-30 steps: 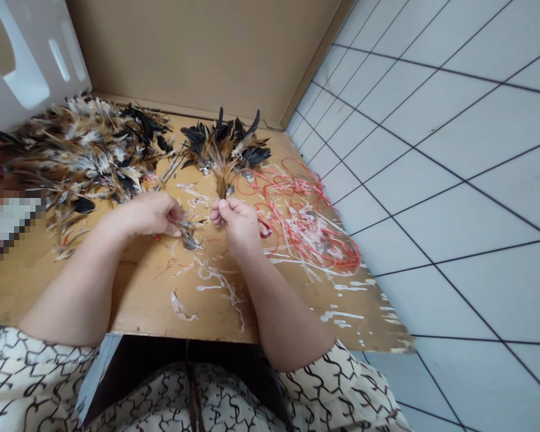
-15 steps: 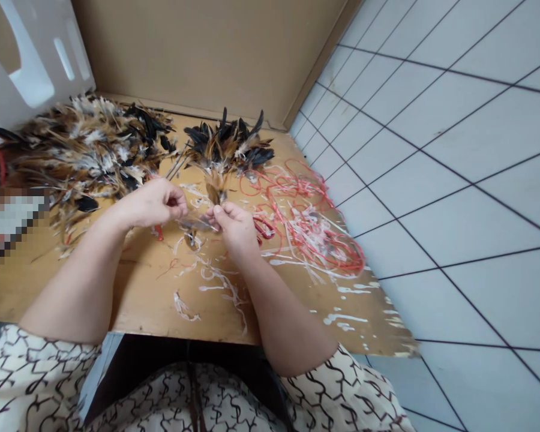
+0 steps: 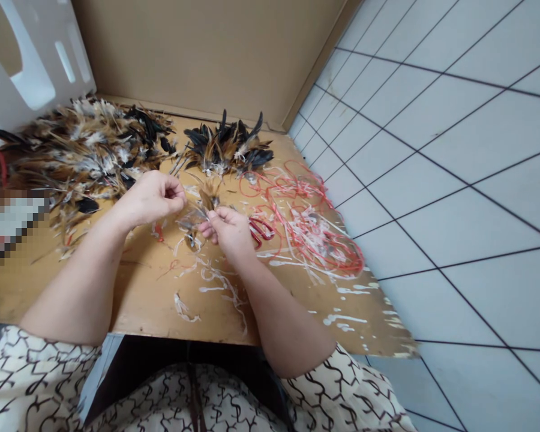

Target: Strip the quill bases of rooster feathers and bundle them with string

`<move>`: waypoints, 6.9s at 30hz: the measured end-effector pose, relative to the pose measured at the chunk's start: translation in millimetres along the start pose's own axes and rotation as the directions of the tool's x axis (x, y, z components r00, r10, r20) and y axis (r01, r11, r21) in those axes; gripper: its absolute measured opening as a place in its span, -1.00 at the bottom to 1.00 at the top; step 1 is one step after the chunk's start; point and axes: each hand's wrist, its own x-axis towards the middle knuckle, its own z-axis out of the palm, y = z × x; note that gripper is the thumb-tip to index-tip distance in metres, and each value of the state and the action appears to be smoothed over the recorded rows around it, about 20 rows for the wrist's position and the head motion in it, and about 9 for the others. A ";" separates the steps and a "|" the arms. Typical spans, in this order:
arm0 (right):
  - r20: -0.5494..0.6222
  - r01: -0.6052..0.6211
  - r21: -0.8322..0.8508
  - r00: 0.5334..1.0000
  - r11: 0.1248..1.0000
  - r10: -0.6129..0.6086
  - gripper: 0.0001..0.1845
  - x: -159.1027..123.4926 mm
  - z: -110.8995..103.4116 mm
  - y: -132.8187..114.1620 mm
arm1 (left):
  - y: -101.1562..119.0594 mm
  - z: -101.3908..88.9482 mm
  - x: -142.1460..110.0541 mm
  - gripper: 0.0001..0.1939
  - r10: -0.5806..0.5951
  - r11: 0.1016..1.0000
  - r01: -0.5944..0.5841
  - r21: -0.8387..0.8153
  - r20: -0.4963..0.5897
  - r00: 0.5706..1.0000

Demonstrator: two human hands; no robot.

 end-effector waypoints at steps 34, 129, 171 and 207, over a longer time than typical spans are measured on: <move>0.027 -0.173 0.404 0.984 0.898 0.177 -0.80 9.7 -18.8 -7.3 | -21.2 20.1 13.5 -0.90 -0.044 0.983 0.015 0.180 0.157 0.987; -0.027 -0.071 0.438 0.995 0.896 0.092 -0.76 -1.8 5.0 2.7 | 12.7 65.5 8.4 -0.87 -0.169 0.460 0.115 -0.880 0.040 0.985; -0.125 0.078 0.335 0.991 0.939 -0.038 -0.75 -0.2 1.0 -1.2 | -29.6 -40.6 -3.5 -0.82 -0.390 0.828 0.488 0.276 -0.341 0.855; -0.076 0.029 0.334 0.997 0.942 -0.004 -0.77 -3.4 5.5 2.4 | -0.5 28.0 8.3 -0.83 -0.032 0.711 -0.035 -0.703 -0.082 0.996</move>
